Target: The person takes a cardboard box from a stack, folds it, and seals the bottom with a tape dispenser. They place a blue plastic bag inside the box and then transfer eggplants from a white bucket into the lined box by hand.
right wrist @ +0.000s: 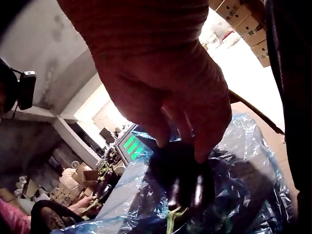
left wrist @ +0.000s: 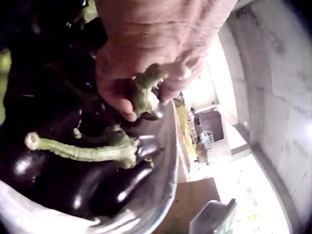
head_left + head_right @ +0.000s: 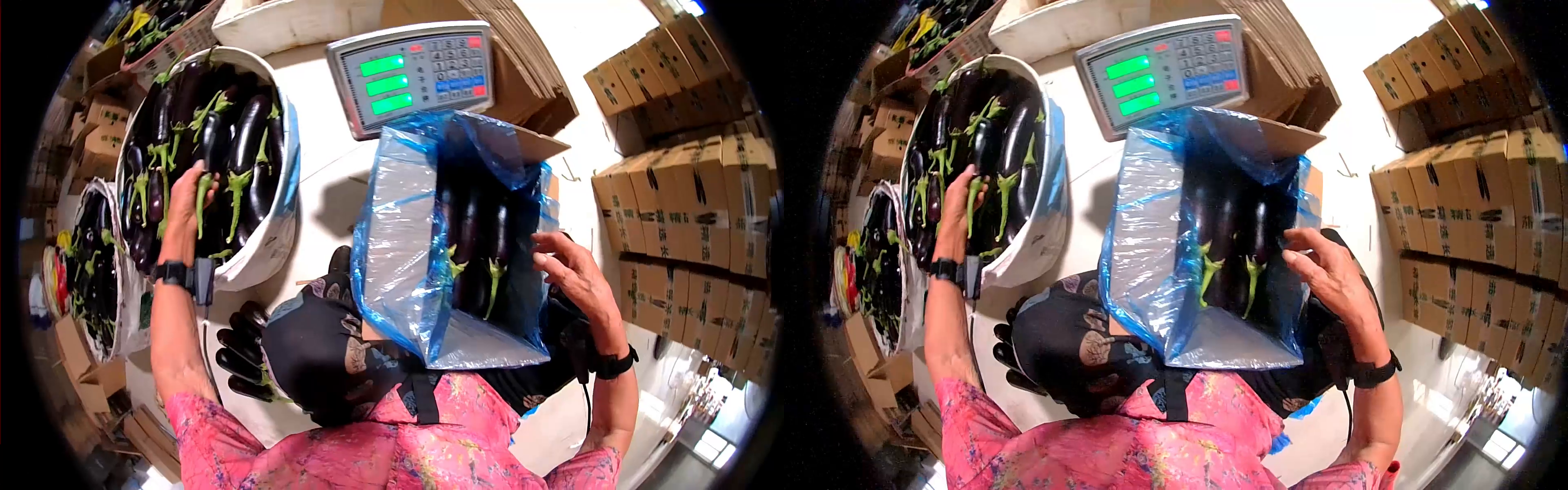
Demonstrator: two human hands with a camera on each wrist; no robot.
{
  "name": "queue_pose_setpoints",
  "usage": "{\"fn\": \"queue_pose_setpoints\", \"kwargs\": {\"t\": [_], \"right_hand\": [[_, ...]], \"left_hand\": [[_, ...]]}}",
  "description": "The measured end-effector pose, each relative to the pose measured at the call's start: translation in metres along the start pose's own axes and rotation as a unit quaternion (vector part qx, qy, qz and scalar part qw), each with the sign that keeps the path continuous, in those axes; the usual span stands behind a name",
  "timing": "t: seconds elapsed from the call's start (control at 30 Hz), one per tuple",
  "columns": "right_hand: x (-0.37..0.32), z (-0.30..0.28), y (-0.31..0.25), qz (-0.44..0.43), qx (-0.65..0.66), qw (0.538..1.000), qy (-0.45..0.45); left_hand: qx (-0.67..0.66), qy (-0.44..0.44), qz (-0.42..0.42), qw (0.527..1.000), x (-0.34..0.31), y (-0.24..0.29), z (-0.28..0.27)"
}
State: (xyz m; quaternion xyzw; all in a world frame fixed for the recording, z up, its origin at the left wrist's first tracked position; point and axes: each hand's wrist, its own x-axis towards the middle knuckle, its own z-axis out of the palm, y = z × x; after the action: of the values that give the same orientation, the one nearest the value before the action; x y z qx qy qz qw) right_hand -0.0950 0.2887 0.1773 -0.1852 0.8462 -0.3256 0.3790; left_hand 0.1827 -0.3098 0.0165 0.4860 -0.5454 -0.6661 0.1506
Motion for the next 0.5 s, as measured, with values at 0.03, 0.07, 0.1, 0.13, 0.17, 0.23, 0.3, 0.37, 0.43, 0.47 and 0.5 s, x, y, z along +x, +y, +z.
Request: {"fn": "queue_pose_setpoints", "kwargs": {"t": [0.03,0.07,0.1,0.13,0.17,0.23,0.3,0.37,0.43,0.47,0.5], "right_hand": [[-0.002,0.000,0.002,-0.005,0.000,1.000,-0.005],[-0.003,0.000,0.004,-0.011,0.010,1.000,-0.010],[-0.004,0.000,0.005,-0.019,0.021,0.999,-0.016],[-0.005,0.001,0.004,-0.028,0.031,0.999,-0.024],[-0.006,0.003,-0.002,-0.042,0.032,0.998,-0.020],[-0.010,0.006,-0.009,-0.045,0.071,0.996,-0.037],[-0.011,0.009,-0.018,-0.035,0.107,0.992,-0.062],[-0.013,0.011,-0.028,-0.014,0.146,0.984,-0.101],[-0.014,0.016,-0.036,-0.022,0.194,0.972,-0.130],[-0.016,0.018,-0.040,-0.024,0.219,0.965,-0.142],[-0.017,0.022,-0.046,-0.027,0.259,0.952,-0.159]], "left_hand": [[-0.067,-0.025,0.043,0.997,-0.029,0.016,0.015],[-0.063,-0.063,0.084,0.993,-0.048,0.029,0.025],[-0.023,-0.094,0.119,0.988,-0.069,0.042,0.037],[0.015,-0.124,0.154,0.980,-0.092,0.055,0.052],[0.041,-0.132,0.165,0.977,-0.123,0.071,0.075],[0.114,-0.184,0.185,0.959,-0.157,0.088,0.107],[0.156,-0.245,0.180,0.940,-0.186,0.102,0.136],[0.195,-0.315,0.187,0.910,-0.208,0.114,0.163],[0.266,-0.361,0.260,0.855,-0.216,0.117,0.181],[0.323,-0.362,0.323,0.812,-0.219,0.118,0.190],[0.332,-0.373,0.372,0.782,-0.224,0.121,0.198]]}}
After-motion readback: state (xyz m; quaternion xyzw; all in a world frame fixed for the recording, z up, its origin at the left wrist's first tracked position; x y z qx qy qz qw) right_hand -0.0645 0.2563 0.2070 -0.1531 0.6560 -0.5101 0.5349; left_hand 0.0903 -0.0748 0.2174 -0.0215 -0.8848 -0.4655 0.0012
